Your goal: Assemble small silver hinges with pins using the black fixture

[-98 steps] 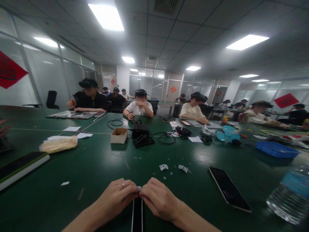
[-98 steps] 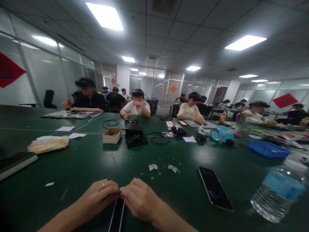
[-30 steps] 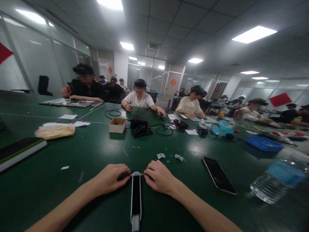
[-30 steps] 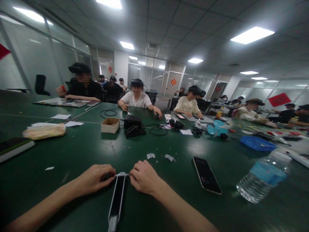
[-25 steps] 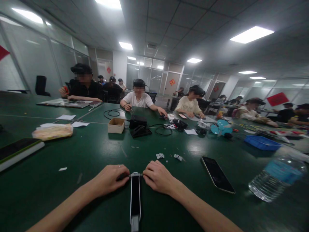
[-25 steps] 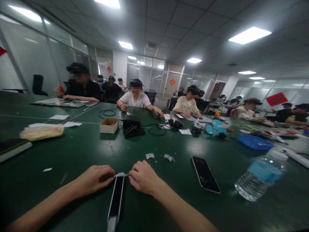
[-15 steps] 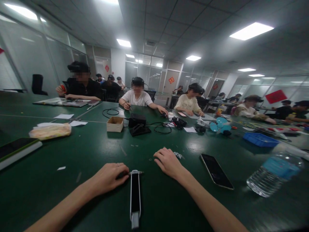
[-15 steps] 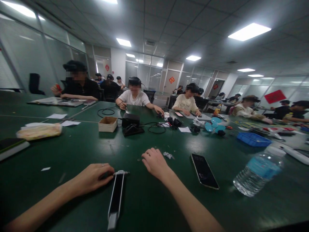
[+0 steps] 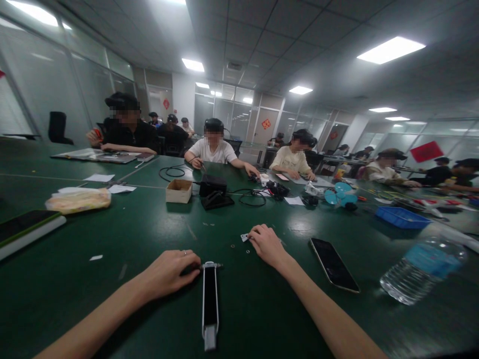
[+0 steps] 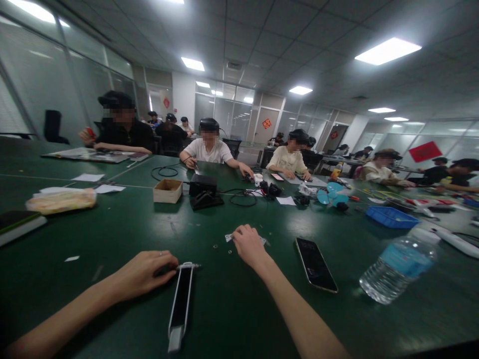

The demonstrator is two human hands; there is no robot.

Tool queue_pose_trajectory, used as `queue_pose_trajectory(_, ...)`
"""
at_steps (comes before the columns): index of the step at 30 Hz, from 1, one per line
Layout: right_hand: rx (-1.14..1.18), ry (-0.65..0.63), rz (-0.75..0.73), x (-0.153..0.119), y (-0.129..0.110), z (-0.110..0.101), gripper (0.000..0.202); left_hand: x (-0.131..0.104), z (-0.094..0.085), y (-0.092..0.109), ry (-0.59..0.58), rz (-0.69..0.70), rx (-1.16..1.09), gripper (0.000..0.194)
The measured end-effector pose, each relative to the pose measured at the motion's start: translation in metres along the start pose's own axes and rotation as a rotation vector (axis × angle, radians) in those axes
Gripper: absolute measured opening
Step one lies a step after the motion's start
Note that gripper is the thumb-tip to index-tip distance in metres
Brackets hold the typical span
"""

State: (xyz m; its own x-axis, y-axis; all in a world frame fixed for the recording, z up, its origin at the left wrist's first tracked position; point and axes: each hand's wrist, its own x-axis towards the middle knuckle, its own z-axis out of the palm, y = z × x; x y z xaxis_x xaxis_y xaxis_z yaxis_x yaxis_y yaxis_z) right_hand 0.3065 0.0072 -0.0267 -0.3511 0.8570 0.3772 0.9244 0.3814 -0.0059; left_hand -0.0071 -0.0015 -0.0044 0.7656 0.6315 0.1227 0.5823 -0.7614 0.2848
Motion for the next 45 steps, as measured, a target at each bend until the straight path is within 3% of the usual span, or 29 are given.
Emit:
queue_pose_trajectory(6,0.013,0.169,0.122,-0.001,0.036,-0.007,0.018,0.0,0.0,-0.001,-0.001,-0.004,0.004,0.021)
queue_pose_trajectory(9,-0.022,0.159,0.157,-0.005,0.054,-0.01,0.016,0.0,0.001,-0.002,-0.001,0.003,0.007,0.021)
queue_pose_trajectory(12,-0.039,0.146,0.161,-0.006,0.057,-0.011,0.014,0.0,0.002,-0.002,-0.006,0.004,0.014,0.021)
queue_pose_trajectory(21,0.034,0.124,-0.049,0.001,0.013,-0.011,0.015,0.001,0.004,-0.003,-0.022,-0.007,0.033,0.021)
queue_pose_trajectory(28,0.1,0.367,-0.377,-0.001,-0.035,-0.011,0.017,0.0,-0.003,0.003,-0.044,-0.057,-0.04,0.025)
queue_pose_trajectory(34,0.195,0.518,-0.634,-0.005,-0.082,-0.019,0.015,0.001,-0.002,0.011,0.122,-0.054,-0.259,0.033)
queue_pose_trajectory(38,0.212,0.57,-0.673,-0.008,-0.094,-0.025,0.017,0.003,0.002,0.022,0.181,-0.13,-0.494,0.036)
queue_pose_trajectory(45,0.176,0.559,-0.648,-0.008,-0.091,-0.024,0.02,0.001,0.0,0.032,0.252,-0.171,-0.77,0.039)
